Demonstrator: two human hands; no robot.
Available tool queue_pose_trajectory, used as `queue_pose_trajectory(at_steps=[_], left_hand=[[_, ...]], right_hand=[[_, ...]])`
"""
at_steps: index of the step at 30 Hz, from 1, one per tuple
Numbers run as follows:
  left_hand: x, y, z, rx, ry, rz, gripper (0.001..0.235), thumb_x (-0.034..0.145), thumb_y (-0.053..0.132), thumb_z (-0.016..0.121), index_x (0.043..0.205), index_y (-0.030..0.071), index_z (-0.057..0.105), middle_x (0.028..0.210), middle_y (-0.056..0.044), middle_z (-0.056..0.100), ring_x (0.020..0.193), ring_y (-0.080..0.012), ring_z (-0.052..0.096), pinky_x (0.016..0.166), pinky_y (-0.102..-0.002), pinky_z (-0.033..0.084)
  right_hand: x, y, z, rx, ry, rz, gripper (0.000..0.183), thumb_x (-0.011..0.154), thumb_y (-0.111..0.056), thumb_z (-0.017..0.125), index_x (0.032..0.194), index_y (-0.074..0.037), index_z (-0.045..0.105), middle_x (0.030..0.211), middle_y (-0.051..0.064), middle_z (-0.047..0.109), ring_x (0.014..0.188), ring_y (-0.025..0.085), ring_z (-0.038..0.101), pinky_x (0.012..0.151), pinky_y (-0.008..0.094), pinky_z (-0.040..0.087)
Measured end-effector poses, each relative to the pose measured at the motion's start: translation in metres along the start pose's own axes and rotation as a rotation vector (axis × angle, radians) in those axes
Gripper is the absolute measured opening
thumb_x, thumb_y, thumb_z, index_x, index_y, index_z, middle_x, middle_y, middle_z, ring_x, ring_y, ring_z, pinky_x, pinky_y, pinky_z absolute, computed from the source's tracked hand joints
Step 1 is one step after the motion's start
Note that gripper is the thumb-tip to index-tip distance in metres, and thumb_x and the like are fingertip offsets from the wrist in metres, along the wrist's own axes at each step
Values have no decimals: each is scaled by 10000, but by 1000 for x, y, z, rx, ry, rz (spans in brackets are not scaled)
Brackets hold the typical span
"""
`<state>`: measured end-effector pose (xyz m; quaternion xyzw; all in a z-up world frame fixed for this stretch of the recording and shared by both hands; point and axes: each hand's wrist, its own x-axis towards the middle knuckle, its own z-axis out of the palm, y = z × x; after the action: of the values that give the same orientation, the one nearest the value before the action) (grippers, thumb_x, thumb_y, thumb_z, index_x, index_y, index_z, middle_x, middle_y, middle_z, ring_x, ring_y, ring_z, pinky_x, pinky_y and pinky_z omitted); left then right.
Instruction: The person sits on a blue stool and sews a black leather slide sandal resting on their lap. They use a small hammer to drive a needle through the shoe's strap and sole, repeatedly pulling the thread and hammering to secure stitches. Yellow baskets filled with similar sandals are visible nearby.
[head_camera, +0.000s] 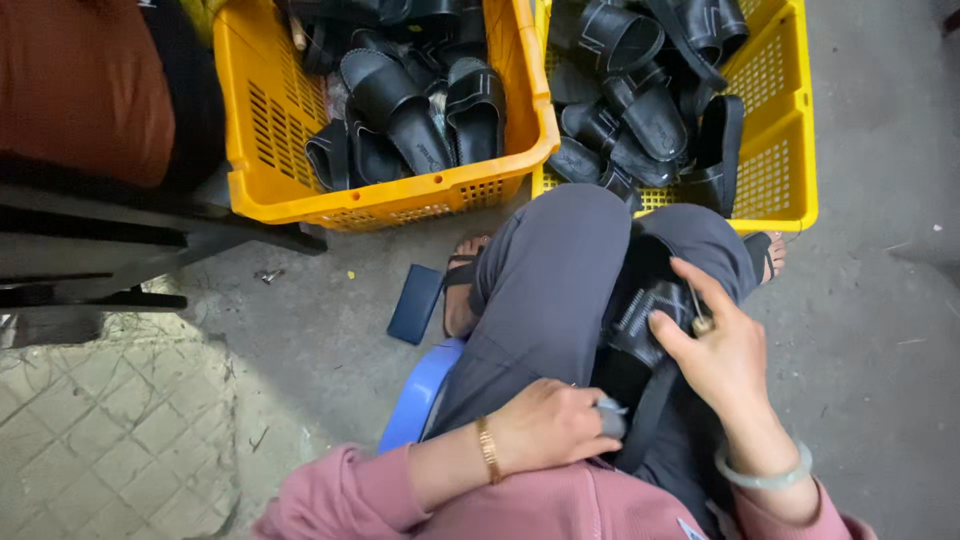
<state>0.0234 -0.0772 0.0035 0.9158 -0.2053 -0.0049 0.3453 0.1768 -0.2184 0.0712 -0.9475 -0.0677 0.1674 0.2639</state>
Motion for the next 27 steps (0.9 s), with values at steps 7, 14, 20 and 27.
queue_pose_trajectory(at_steps=[7,14,20,27], left_hand=[[-62,-67,-62,332,-138,-403,317,927,386,598,748,147,704,716,-74,644,624,-280,636,512,-424,497],[-74,-36,-140,446,277,-492,311,987,172,637,1223,-31,653,1253,-248,629,1179,-403,561,1040,-459,422],[13,16,-42,46,121,29,625,838,588,656,1075,11,696,1026,-174,653,959,-348,604,851,-437,451],[23,12,-9,71,-3,-91,872,713,728,695,1277,74,574,963,-115,570,890,-312,524,792,-417,387]], right_hand=[[-7,27,-2,-1,19,-53,662,735,-388,701,1385,-387,579,1095,-79,689,741,190,600,845,313,478],[-31,75,-67,-56,-307,-180,171,927,-130,523,1077,-170,596,784,-11,614,537,156,529,710,316,435],[-96,63,-79,-598,-556,-348,576,923,-516,419,1487,-425,351,679,20,564,452,231,611,388,403,526],[-106,68,-65,-704,-550,-415,567,918,-443,496,1453,-573,358,663,4,487,456,242,589,336,442,486]])
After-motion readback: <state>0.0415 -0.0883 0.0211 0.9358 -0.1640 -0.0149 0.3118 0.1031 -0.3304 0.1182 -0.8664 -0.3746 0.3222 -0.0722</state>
